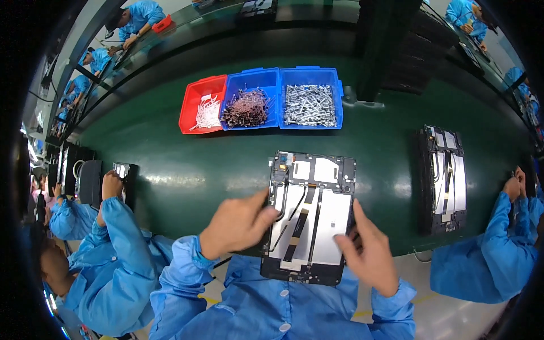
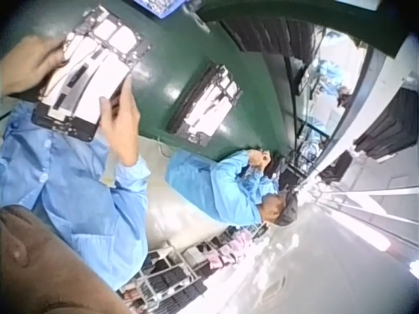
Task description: The person assembles a tablet by hand, inserting internal ribbon cables and internal components into a tablet frame.
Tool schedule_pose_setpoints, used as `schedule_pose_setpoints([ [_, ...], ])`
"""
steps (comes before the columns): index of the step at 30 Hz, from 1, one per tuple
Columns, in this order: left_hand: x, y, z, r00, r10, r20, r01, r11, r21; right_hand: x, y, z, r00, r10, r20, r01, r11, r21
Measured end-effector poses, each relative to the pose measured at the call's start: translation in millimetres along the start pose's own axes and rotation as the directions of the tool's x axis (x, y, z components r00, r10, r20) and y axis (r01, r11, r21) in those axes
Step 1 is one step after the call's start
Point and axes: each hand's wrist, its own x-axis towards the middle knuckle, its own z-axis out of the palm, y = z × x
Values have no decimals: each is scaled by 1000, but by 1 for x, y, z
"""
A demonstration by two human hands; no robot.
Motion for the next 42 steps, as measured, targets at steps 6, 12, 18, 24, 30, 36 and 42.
schedule_pose_setpoints([
  [6,52,-38,-41,689,104,-718,21,986,163,28,32,-17,933,289,-216,-222,931,289],
  [12,81,-51,-48,603,339,-723,-39,917,398,23,43,-12,915,309,-258,-225,924,310],
  [18,91,-57,-49,556,484,-676,-55,833,551,22,44,-11,907,331,-259,-228,905,359],
  [24,101,-61,-52,514,76,-854,-237,970,-57,23,47,-11,909,331,-255,-226,903,365],
  [30,101,-71,-48,527,54,-848,-274,956,-109,25,44,-14,923,322,-210,-229,899,372],
  [36,97,-59,-51,504,75,-860,-316,943,-103,31,40,-12,939,285,-191,-196,903,382],
  [42,78,-37,-40,569,-60,-820,-360,878,-314,34,27,-12,946,38,-323,48,966,253],
])
